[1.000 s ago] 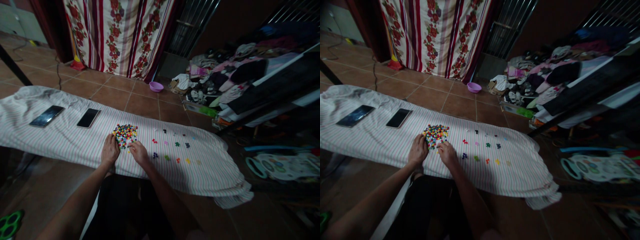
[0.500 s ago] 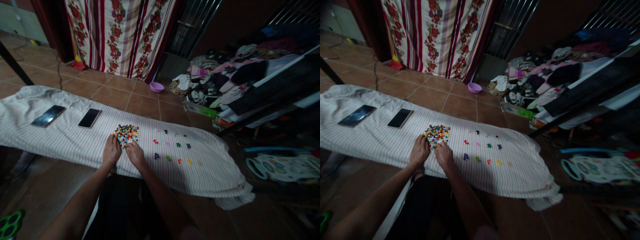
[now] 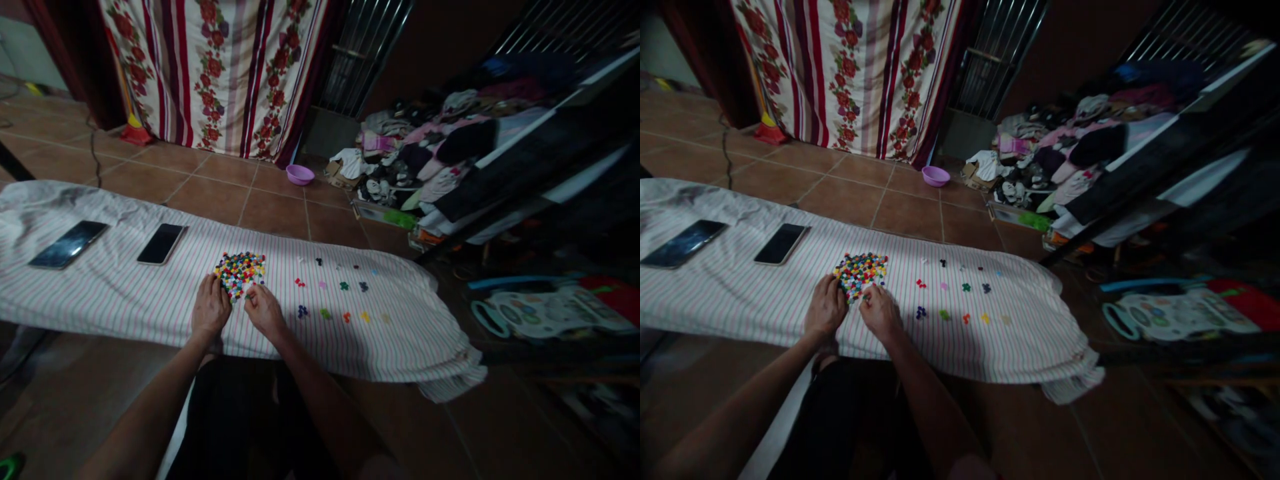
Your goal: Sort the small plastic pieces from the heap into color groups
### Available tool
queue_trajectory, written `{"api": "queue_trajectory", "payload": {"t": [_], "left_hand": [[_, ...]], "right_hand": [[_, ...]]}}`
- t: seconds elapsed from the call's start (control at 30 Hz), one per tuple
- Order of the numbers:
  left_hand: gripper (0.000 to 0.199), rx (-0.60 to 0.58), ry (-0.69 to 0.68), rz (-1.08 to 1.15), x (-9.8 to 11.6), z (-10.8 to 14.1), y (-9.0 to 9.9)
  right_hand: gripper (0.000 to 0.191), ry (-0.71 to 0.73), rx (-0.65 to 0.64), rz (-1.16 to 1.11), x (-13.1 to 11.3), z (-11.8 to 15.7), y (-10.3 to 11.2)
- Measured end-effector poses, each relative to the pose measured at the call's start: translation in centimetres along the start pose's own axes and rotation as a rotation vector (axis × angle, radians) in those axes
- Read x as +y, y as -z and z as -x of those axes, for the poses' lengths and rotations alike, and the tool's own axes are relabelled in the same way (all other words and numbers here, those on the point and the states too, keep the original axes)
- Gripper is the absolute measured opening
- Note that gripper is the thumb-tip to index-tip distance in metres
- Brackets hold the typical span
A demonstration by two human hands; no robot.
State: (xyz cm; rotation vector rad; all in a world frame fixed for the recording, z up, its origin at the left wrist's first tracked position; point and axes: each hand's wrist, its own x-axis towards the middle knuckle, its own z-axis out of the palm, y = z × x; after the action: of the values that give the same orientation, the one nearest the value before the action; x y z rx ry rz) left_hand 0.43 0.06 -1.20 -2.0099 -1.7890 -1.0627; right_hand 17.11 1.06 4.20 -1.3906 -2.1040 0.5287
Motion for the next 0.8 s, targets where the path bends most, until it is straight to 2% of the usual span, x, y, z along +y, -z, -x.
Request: {"api": "queue_trajectory", "payload": {"t": [0.17,0.4,0.5,0.6,0.8], "left_hand": [[0.031,-0.034,-0.024,0.034,0.0,0.0,0.3],[0.029,-0.025,-0.008,0.063,0.2,-0.3,0.7],[0.027,-0.041,-0.046,0.05,0.2,-0.4,0.9],[0.028,-0.023,-0.021,0.054,0.3,-0.5,1.0],[0.032,-0.042,-0.001,0.059,0.3,-0.4,0.8]], "right_hand": [[0.02,-0.035,0.112,-0.026,1.8,0.3,1.4],[0.021,-0.065,0.294,-0.016,6.4,0.8,3.8],[0.023,-0.096,0.363,-0.006,8.4,1.2,5.6],[0.025,-0.144,0.413,0.005,10.4,1.6,7.7],[0.027,-0.356,0.441,0.085,14.5,2.5,12.2]]}}
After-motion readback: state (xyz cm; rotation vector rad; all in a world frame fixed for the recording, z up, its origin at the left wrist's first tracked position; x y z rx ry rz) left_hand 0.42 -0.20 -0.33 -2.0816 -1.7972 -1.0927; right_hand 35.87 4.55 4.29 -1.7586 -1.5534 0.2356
